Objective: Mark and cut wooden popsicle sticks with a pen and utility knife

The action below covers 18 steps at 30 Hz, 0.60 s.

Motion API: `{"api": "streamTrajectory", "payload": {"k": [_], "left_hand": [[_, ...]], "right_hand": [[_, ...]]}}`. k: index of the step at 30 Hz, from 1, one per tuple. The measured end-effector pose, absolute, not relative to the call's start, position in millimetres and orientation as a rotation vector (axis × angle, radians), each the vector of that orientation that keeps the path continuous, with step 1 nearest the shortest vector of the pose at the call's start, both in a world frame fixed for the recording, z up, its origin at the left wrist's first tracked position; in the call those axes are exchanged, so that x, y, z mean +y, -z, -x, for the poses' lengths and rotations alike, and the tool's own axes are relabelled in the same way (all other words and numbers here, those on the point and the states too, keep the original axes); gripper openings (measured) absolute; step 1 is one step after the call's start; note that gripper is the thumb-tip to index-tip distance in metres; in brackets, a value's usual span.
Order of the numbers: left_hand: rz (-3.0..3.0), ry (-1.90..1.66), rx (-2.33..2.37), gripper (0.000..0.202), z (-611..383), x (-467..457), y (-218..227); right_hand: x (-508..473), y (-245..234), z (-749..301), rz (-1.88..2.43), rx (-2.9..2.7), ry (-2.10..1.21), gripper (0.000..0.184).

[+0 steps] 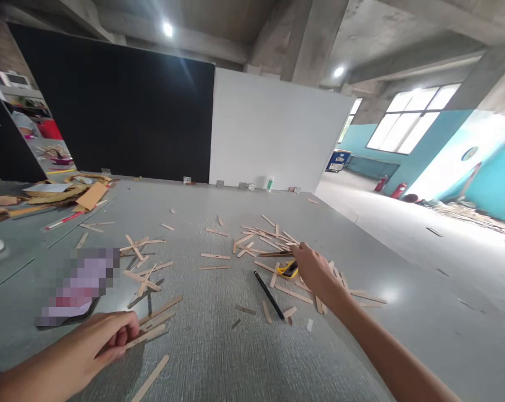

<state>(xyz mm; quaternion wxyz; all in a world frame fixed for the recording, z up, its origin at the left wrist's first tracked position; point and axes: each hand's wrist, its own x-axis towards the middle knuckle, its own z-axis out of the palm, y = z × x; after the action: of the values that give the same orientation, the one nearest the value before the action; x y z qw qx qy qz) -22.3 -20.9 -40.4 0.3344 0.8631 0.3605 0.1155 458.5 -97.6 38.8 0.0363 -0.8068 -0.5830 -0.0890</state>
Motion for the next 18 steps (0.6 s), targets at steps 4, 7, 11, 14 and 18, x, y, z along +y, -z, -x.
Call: {"api": "streamTrajectory", "payload": {"k": [4, 7, 11, 14, 18], "left_hand": [[-2.268, -0.352, 0.901, 0.013, 12, -26, 26], [-2.135, -0.261, 0.877, 0.014, -3, -34, 11], [-2.125, -0.233, 0.806, 0.012, -20, -37, 1], [-2.052, -0.256, 0.812, 0.012, -22, -32, -3], [-1.902, -0.217, 0.753, 0.015, -19, -24, -12]], "right_hand": [[-69, -35, -471, 2.394, -1.979, 0.224, 0.023], [-55, -39, -469, 2.283, -2.075, 0.207, 0.019], [-62, -48, -461, 2.22, -1.975, 0.25, 0.022], [-76, -46, -447, 2.15, -1.911, 0.282, 0.031], [-78, -36, -432, 2.075, -1.956, 0.245, 0.023]]}}
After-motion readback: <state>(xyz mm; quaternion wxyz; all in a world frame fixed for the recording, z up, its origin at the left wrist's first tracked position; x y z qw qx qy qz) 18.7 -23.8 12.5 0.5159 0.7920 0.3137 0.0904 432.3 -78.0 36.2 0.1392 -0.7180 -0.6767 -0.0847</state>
